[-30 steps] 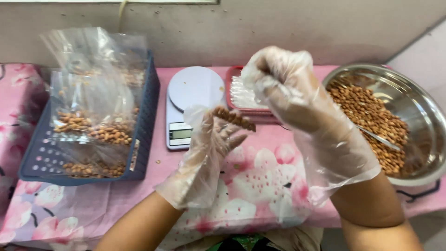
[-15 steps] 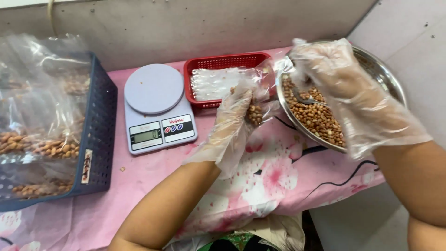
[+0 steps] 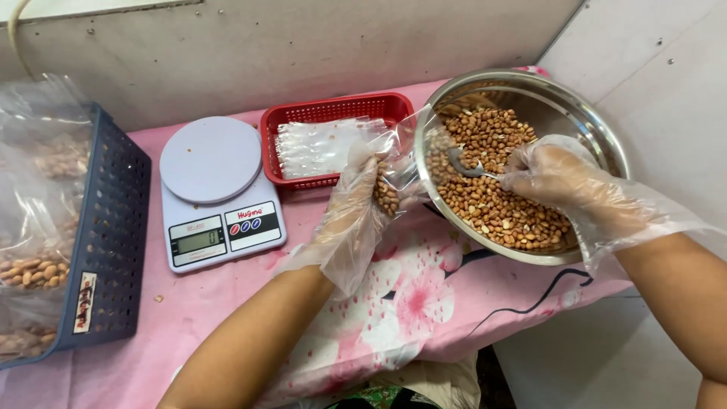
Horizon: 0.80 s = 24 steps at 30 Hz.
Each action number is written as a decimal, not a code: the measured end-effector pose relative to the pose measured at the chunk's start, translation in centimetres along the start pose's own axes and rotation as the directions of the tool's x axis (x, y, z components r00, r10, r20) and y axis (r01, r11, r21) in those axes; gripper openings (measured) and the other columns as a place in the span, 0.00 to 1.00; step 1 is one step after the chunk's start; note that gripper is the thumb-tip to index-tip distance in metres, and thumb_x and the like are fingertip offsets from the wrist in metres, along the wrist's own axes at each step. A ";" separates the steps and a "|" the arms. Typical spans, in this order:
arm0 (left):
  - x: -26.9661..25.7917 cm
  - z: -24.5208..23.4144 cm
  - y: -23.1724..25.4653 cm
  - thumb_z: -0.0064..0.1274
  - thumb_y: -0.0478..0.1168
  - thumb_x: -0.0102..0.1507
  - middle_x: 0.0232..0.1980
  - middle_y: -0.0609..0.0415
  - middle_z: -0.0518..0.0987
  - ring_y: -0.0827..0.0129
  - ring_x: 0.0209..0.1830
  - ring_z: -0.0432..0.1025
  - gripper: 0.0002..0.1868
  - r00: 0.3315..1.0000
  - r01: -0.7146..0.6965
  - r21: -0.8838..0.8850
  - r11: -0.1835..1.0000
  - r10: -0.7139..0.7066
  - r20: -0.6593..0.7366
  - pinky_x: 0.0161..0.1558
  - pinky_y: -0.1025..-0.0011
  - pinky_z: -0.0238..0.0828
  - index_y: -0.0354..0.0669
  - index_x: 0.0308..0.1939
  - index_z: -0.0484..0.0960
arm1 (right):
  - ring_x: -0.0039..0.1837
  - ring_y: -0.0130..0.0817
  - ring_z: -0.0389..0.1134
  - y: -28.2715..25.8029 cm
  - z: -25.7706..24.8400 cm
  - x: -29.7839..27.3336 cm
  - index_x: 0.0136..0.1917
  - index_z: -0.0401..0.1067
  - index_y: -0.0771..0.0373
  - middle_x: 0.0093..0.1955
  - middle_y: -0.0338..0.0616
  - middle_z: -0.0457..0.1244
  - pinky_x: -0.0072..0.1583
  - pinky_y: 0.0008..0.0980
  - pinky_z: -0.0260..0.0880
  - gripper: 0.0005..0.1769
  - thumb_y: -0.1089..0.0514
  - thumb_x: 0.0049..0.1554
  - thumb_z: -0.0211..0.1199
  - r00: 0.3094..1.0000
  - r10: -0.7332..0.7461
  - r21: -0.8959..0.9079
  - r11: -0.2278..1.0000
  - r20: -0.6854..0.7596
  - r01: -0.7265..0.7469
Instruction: The person is manually filling small plastic bags with peanuts from a large bowl, weighing them on a digital scale, and adjusting the quantity to reach a target weight.
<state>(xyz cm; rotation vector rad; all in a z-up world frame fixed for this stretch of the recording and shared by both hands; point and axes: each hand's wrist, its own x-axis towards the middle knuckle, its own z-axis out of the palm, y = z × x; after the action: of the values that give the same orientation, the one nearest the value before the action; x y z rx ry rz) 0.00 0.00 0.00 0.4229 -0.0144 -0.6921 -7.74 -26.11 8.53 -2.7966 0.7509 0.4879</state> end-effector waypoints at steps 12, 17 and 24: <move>-0.5 0.1 -0.5 0.45 0.56 0.68 0.59 0.42 0.83 0.45 0.38 0.82 0.29 0.984 0.081 0.264 0.961 -0.035 -0.174 0.22 0.72 0.81 0.43 0.68 0.71 | 0.43 0.36 0.67 -0.1 -1.0 -1.5 0.35 0.79 0.53 0.37 0.40 0.67 0.46 0.38 0.67 0.12 0.45 0.51 0.72 0.987 0.124 0.076 0.990 -0.101 -0.116; -0.2 0.8 -0.5 0.49 0.60 0.65 0.42 0.44 0.82 0.52 0.25 0.78 0.28 0.887 0.172 0.260 0.950 -0.034 -0.461 0.17 0.68 0.78 0.40 0.55 0.78 | 0.50 0.40 0.67 2.7 0.5 1.2 0.44 0.77 0.52 0.47 0.42 0.67 0.55 0.44 0.63 0.13 0.45 0.55 0.58 0.979 -0.121 0.118 0.983 -0.164 0.141; 0.1 -1.7 -1.7 0.57 0.53 0.65 0.33 0.48 0.79 0.57 0.26 0.76 0.20 0.853 0.123 0.233 0.965 0.017 -0.522 0.22 0.60 0.79 0.39 0.47 0.79 | 0.52 0.39 0.68 0.9 -2.1 -1.9 0.43 0.79 0.52 0.49 0.44 0.68 0.54 0.41 0.66 0.13 0.43 0.54 0.62 0.983 -0.035 0.040 0.998 -0.182 0.043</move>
<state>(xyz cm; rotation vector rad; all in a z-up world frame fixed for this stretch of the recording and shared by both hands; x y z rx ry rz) -0.68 -0.61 -2.25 0.8590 0.4298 -0.6129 -9.21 -26.66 11.11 -2.8361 0.7308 0.2086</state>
